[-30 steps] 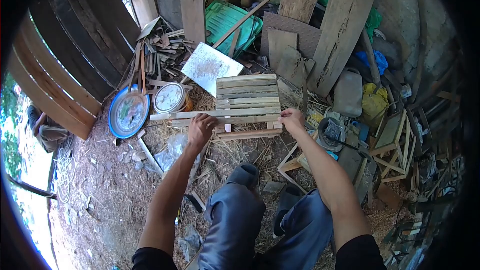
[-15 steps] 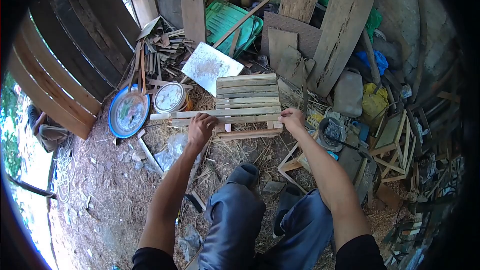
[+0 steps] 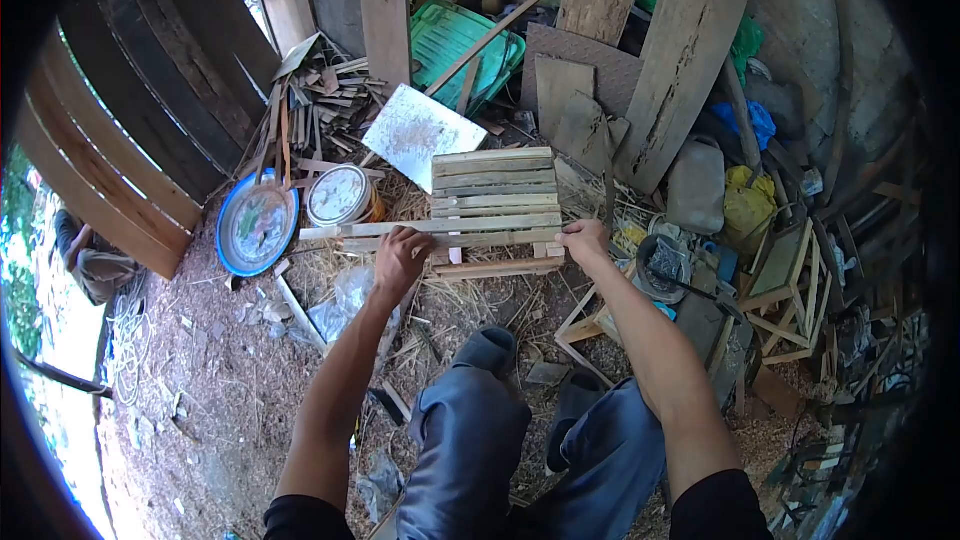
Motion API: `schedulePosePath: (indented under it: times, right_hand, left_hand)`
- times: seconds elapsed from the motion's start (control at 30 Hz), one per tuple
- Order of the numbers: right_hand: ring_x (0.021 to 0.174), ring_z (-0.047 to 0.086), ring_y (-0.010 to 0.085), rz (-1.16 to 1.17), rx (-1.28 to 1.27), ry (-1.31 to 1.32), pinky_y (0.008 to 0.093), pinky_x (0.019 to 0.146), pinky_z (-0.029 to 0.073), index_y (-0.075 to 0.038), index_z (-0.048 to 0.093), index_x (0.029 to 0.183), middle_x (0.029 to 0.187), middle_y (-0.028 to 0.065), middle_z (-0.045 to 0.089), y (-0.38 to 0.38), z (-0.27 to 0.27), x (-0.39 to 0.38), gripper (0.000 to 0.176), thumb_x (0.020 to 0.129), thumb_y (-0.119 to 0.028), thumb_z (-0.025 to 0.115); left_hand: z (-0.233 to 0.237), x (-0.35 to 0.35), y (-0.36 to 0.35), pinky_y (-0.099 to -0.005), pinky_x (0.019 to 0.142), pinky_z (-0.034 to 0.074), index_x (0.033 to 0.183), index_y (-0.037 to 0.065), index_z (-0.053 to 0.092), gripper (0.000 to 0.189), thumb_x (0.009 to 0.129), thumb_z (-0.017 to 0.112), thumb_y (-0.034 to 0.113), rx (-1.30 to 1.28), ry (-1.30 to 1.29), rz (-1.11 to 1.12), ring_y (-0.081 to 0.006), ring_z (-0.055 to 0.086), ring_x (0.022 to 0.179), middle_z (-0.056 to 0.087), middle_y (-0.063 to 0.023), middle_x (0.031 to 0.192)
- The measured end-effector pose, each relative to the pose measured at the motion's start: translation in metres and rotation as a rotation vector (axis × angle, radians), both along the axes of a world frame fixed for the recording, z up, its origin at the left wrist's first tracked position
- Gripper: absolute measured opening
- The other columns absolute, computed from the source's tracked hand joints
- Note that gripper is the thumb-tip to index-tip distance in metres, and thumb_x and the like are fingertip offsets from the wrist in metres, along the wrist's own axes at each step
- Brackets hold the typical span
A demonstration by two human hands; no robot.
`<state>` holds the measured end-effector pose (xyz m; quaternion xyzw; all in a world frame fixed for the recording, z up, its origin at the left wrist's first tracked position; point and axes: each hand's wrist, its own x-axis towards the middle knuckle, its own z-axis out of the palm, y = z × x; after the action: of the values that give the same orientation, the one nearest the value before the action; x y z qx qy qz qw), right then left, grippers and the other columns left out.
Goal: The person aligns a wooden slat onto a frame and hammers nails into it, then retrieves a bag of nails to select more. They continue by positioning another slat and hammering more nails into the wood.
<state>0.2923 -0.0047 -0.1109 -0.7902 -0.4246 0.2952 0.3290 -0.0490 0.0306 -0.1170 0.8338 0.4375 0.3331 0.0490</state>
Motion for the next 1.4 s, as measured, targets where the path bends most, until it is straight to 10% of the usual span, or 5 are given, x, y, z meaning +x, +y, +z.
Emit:
schedulePosePath:
  times: [1.4]
  right_hand:
    - [0.078, 0.066, 0.0205, -0.010, -0.028, -0.007, 0.0310, 0.074, 0.050, -0.005, 0.073, 0.086, 0.084, 0.0108, 0.070, -0.004, 0.013, -0.004, 0.023, 0.068, -0.017, 0.080]
  left_hand:
    - [-0.001, -0.001, 0.001, -0.0356, 0.080, 0.044, 0.082, 0.011, 0.071, 0.010, 0.073, 0.071, 0.012, 0.047, 0.008, -0.012, -0.0215, 0.059, 0.090, 0.067, -0.0014, 0.088]
